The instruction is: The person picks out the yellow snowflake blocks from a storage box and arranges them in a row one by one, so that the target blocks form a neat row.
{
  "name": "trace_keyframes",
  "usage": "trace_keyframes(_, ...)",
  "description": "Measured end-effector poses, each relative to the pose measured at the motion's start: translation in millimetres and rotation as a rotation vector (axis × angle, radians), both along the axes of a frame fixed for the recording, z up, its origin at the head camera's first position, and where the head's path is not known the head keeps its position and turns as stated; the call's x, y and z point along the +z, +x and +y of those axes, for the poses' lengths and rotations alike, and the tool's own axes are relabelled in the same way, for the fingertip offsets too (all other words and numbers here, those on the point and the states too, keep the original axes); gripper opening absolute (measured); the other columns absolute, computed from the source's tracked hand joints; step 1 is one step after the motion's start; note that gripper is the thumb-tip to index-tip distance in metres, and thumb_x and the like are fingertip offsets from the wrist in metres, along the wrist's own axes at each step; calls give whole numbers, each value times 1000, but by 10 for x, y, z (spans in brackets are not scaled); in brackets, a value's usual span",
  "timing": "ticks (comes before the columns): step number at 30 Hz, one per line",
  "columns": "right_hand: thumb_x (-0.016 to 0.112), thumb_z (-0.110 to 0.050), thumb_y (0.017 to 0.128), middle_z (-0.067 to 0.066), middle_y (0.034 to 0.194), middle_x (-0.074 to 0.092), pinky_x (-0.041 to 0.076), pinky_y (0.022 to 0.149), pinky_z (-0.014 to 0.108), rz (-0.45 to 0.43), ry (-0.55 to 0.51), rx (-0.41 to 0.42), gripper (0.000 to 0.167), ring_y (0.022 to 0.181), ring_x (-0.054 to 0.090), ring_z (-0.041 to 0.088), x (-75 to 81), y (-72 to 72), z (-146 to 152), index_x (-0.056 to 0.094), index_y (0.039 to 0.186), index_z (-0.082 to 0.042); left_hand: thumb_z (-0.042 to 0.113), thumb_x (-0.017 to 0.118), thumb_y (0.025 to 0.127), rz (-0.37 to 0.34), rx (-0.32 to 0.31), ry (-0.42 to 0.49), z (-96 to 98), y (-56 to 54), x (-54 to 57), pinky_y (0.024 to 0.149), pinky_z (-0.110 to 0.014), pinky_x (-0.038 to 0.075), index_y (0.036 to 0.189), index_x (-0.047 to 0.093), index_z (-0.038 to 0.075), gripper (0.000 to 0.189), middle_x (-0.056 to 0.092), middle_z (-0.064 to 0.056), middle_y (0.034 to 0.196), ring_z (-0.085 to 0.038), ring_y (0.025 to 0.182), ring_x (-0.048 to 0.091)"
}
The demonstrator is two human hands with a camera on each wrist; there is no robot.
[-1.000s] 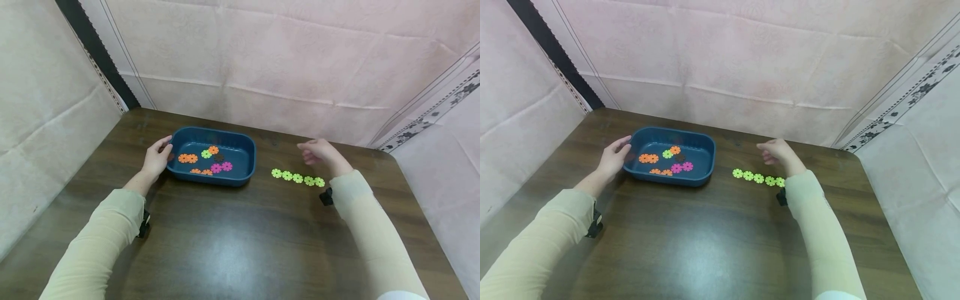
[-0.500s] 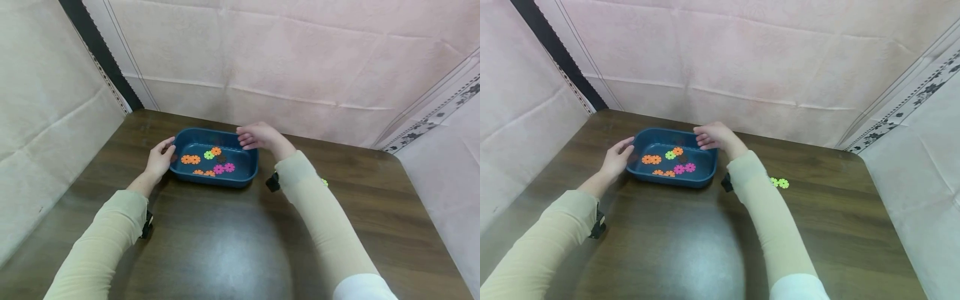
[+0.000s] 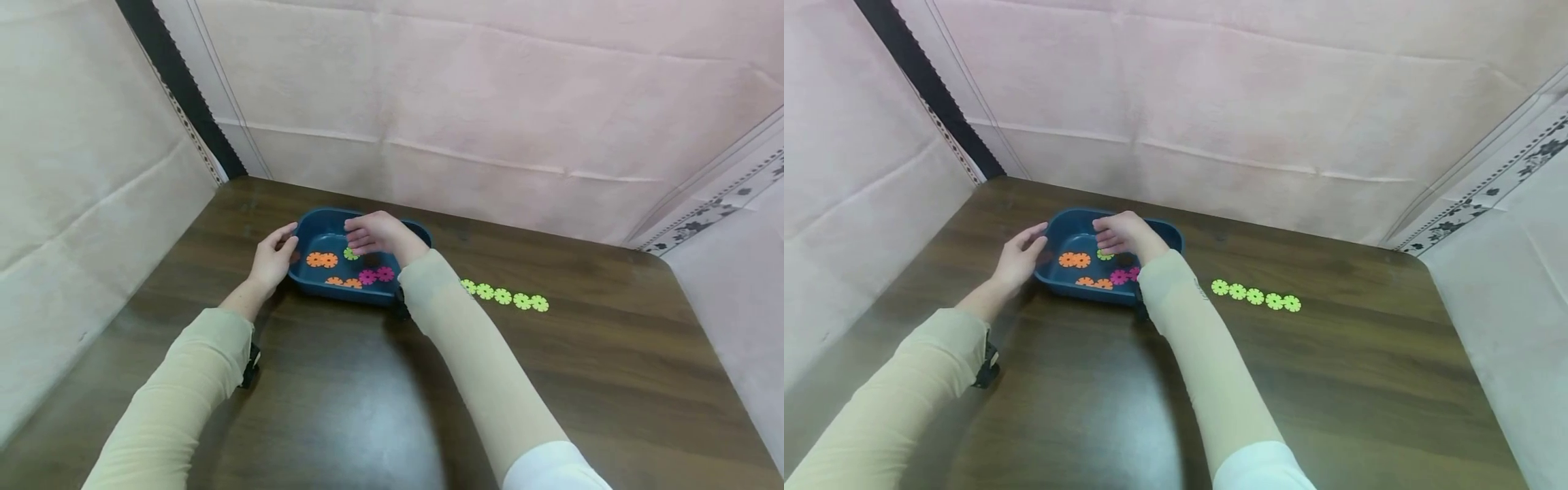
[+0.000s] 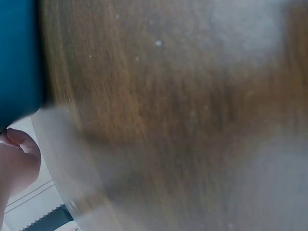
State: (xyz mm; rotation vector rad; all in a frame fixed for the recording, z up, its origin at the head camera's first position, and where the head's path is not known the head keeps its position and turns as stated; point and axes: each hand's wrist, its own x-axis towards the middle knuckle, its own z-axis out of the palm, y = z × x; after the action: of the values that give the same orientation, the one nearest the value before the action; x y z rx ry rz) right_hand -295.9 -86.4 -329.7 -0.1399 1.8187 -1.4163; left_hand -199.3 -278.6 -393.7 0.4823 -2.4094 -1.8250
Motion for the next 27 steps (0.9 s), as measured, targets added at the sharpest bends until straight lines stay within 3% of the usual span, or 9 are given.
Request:
trace_keyframes(8,47,-22,99,18,132,54,51,96,35,-58,67,-60,41,118,56,28,-223,-31,-50,47,136,-4,25,37,102,12,8,11,-6,-24,-36,103,-42,45,146,34,14,46,39,-18,131,-33,114,49)
trace_keyframes(11,48,-21,98,18,128,56,53,91,33,-63,74,-105,39,113,59,27,-261,-46,-38,49,133,-2,25,37,102,13,12,21,-25,-27,-35,103,-42,44,146,34,14,45,39,-19,132,-33,114,49)
trace_keyframes(16,48,-19,98,18,131,54,51,95,36,-67,96,-147,38,118,56,28,-303,-92,-18,48,132,-2,25,37,102,7,17,25,-35,-29,-33,104,-42,44,146,34,15,46,40,-18,133,-33,115,49)
trace_keyframes(21,49,-19,98,16,130,56,50,96,36,-32,142,-152,36,118,56,27,-310,-111,-27,51,130,-3,25,37,102,6,23,31,-39,-26,-35,105,-42,43,146,34,15,45,39,-18,133,-33,117,48)
trace_keyframes(27,54,-20,95,12,125,59,54,91,35,83,242,-69,33,112,59,24,-371,-140,-102,59,122,-3,24,38,101,5,23,37,-33,-37,-44,104,-42,43,145,35,15,45,39,-18,132,-32,117,48)
